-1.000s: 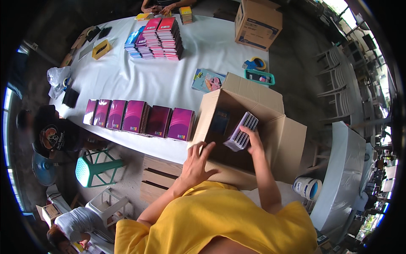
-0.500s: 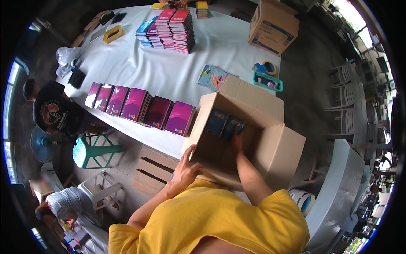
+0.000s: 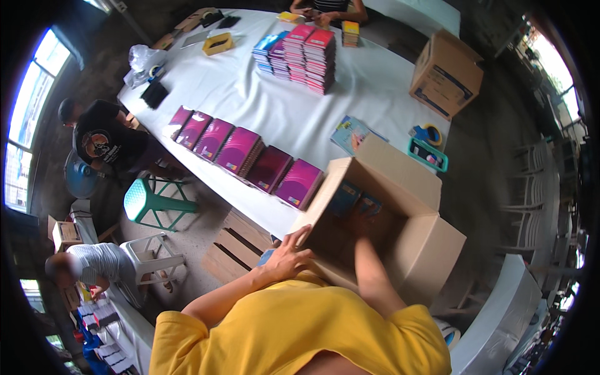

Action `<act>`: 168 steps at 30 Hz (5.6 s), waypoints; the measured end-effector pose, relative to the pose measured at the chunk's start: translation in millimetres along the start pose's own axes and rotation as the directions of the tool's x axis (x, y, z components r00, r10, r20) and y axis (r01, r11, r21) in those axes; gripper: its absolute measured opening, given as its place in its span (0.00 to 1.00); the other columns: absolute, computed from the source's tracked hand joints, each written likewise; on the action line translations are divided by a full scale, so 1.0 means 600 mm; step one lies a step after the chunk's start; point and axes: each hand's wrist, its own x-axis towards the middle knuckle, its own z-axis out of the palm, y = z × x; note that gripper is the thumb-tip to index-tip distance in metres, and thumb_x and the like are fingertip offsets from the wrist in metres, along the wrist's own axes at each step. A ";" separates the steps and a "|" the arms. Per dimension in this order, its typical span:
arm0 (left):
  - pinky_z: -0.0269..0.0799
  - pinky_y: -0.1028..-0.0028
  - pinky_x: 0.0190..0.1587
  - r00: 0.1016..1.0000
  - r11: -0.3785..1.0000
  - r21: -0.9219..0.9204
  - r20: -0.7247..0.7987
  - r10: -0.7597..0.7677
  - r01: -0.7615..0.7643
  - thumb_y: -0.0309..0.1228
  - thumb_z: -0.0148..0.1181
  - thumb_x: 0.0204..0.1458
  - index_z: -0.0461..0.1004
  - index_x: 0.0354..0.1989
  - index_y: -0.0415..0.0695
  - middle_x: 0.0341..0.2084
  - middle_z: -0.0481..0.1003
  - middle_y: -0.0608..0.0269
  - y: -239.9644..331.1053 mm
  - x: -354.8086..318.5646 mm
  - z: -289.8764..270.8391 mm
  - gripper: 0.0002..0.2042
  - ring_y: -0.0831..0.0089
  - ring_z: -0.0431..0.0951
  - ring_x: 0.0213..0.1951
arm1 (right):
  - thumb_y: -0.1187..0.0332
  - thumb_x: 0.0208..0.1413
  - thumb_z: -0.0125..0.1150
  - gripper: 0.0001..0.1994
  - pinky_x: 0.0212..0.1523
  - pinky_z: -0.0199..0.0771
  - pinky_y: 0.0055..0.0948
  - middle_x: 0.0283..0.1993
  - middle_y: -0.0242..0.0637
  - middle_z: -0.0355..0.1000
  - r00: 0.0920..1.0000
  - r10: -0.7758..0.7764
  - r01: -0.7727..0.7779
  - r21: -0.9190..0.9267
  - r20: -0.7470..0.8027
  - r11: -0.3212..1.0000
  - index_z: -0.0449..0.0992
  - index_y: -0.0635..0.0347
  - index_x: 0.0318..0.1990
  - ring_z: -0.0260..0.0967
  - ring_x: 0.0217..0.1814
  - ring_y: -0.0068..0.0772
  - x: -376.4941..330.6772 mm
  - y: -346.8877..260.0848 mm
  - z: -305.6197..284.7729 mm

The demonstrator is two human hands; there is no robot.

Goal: The person places stacks of notebooks into a cardboard box, seals the box with tape, and uses a pen to write on the side of the box.

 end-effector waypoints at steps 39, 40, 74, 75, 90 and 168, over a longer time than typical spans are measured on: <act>0.74 0.67 0.41 0.234 0.103 -0.894 -0.223 -0.946 -0.436 0.34 0.75 0.41 0.51 0.53 0.43 0.44 0.68 0.55 -0.407 0.048 -0.263 0.38 0.67 0.72 0.47 | 0.70 0.41 0.73 0.25 0.47 0.73 0.38 0.43 0.44 0.70 0.977 -0.152 -0.166 0.982 0.151 -0.089 0.69 0.68 0.46 0.71 0.44 0.34 -0.072 -0.601 -0.147; 0.74 0.60 0.43 0.301 -0.010 -0.904 -0.132 -0.944 -0.426 0.33 0.75 0.41 0.52 0.52 0.45 0.42 0.70 0.58 -0.403 0.035 -0.263 0.36 0.66 0.73 0.48 | 0.71 0.43 0.71 0.21 0.46 0.75 0.34 0.41 0.36 0.72 0.937 -0.216 -0.330 0.897 0.274 -0.294 0.71 0.62 0.46 0.72 0.42 0.28 -0.073 -0.566 -0.149; 0.69 0.61 0.57 0.623 -0.123 -0.857 -0.258 -0.738 -0.501 0.40 0.59 0.55 0.71 0.53 0.43 0.49 0.76 0.61 -0.100 -0.145 -0.153 0.20 0.65 0.75 0.53 | 0.50 0.47 0.66 0.36 0.51 0.72 0.36 0.55 0.40 0.69 0.752 0.039 -0.450 0.469 0.658 0.760 0.64 0.57 0.62 0.71 0.52 0.36 -0.103 -0.014 0.083; 0.69 0.62 0.56 0.619 -0.117 -0.865 -0.248 -0.745 -0.487 0.41 0.59 0.55 0.71 0.53 0.44 0.49 0.76 0.61 -0.099 -0.148 -0.153 0.20 0.65 0.75 0.52 | 0.50 0.47 0.67 0.36 0.51 0.72 0.35 0.54 0.40 0.70 0.795 0.005 -0.389 0.504 0.606 0.771 0.64 0.57 0.62 0.71 0.52 0.36 -0.111 -0.018 0.093; 0.81 0.57 0.45 0.934 -0.748 -0.605 0.354 0.055 0.273 0.49 0.54 0.56 0.63 0.59 0.39 0.52 0.69 0.46 0.005 0.025 -0.085 0.30 0.55 0.75 0.51 | 0.53 0.40 0.78 0.66 0.65 0.56 0.36 0.72 0.40 0.44 0.844 -0.530 -0.035 0.977 -0.083 -0.209 0.23 0.50 0.72 0.47 0.71 0.35 -0.250 -0.189 -0.343; 0.49 0.64 0.66 0.776 0.219 -0.962 -0.011 -0.631 0.164 0.44 0.61 0.54 0.56 0.66 0.46 0.68 0.45 0.51 -0.135 0.093 -0.080 0.34 0.60 0.53 0.65 | 0.53 0.35 0.72 0.46 0.55 0.68 0.50 0.57 0.56 0.56 0.949 0.310 -0.305 0.085 -0.051 0.949 0.59 0.38 0.68 0.60 0.59 0.60 -0.168 -0.014 -0.301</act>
